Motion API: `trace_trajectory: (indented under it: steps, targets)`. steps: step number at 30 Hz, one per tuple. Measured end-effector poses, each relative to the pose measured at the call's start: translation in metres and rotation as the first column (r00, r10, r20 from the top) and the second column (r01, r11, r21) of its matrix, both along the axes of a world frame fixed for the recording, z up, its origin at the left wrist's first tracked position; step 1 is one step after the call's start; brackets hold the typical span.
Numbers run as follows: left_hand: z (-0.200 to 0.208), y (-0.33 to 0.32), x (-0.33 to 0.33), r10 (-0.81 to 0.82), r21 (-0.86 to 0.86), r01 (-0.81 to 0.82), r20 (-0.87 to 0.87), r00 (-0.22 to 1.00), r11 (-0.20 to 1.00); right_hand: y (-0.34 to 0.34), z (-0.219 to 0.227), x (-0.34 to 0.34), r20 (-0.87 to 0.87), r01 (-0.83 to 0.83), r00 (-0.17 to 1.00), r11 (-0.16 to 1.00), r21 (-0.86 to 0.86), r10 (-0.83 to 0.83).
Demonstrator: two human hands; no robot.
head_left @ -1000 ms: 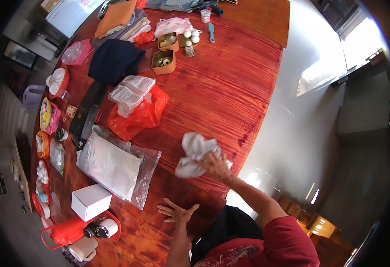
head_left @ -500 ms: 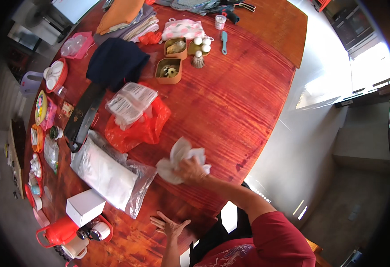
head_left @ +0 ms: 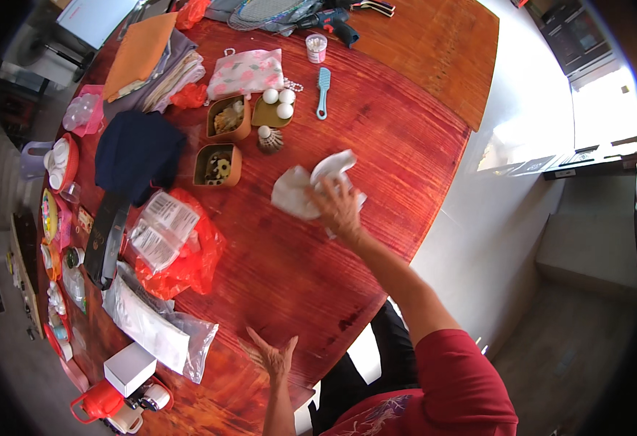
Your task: The person wipes a large wooden table with a white cloth, moving items like a pitcher, cups, and containers aside to reach different areas. The person then wipes a wooden bench with the same cloth.
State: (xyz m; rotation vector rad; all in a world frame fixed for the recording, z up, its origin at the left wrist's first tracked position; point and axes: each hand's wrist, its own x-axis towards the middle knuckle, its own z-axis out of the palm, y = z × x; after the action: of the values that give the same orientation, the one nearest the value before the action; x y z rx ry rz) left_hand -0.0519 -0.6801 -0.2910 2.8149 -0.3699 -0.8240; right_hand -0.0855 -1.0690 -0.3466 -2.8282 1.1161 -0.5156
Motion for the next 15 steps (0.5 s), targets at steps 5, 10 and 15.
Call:
trace_trajectory:
  steps: [5,10,15]
  targets:
    - [0.002,-0.085,0.006,0.297,0.186,-0.264,-0.185,0.937,0.946,-0.131,-0.008,-0.056,-0.209,0.493,0.856,0.869,0.054,-0.473]
    - [-0.008,-0.090,0.005,0.296,0.258,-0.247,-0.173,0.939,0.934,-0.165,-0.007,-0.047,-0.051,0.655,0.755,0.748,0.105,-0.654]
    - [-0.010,-0.086,0.006,0.293,0.275,-0.242,-0.162,0.942,0.931,-0.075,-0.009,0.030,-0.043,0.309,0.951,0.948,0.076,-0.306]
